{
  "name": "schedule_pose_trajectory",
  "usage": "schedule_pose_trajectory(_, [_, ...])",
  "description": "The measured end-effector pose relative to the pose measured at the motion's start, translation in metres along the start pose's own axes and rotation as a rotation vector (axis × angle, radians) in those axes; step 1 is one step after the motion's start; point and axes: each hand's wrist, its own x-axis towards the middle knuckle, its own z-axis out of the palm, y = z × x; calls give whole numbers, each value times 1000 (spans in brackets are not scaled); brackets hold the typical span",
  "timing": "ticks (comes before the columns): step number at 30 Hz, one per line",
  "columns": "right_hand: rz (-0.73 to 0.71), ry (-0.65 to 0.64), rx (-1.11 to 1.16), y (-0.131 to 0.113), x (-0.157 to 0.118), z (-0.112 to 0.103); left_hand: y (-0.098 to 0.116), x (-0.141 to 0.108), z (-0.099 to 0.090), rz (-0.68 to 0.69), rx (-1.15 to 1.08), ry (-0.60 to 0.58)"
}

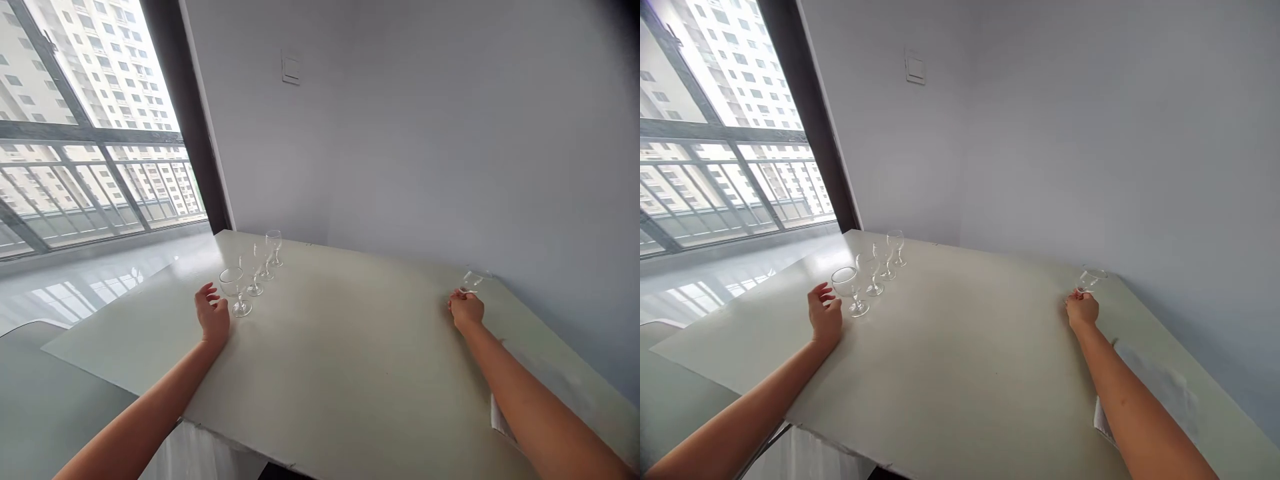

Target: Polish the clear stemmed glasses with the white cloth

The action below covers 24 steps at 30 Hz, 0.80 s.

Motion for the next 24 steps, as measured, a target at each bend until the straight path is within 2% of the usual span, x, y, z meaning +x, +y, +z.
schedule_pose_trajectory(3, [8, -50, 19, -6, -28, 12, -2, 2, -1, 60, -20, 86])
schedule_pose_trajectory(6, [3, -214, 78, -17, -74, 28, 0, 6, -6, 107, -12, 188])
schedule_pose_trajectory(9, [-1, -428, 148, -38, -135, 41, 7, 12, -13, 145, 25, 251])
schedule_pose_trajectory(10, [0, -518, 172, -47, -157, 43, 11, 12, -15, 172, 28, 271])
schedule_pose_trajectory(11, [10, -664, 210, -57, -178, 43, 16, 10, -18, 208, 20, 289])
schedule_pose_trajectory(14, [6, -952, 243, -87, -237, 37, 42, -13, -23, 306, -109, 272])
schedule_pose_trajectory(15, [-4, -1018, 238, -96, -253, 34, 54, -28, -24, 309, -183, 213])
schedule_pose_trajectory(16, [-18, -1078, 225, -103, -267, 31, 66, -46, -25, 268, -260, 88])
schedule_pose_trajectory(17, [-35, -1130, 209, -109, -280, 28, 78, -66, -26, 194, -338, -88])
schedule_pose_trajectory(20, [-141, -1251, 183, -118, -309, 22, 108, -123, -26, 7, -414, -771])
schedule_pose_trajectory(21, [-188, -1281, 180, -119, -316, 20, 114, -138, -25, -14, -407, -886])
schedule_pose_trajectory(22, [-235, -1299, 173, -119, -322, 19, 118, -150, -24, -63, -405, -950])
schedule_pose_trajectory(24, [-311, -1303, 133, -116, -329, 17, 121, -161, -22, -161, -428, -1011])
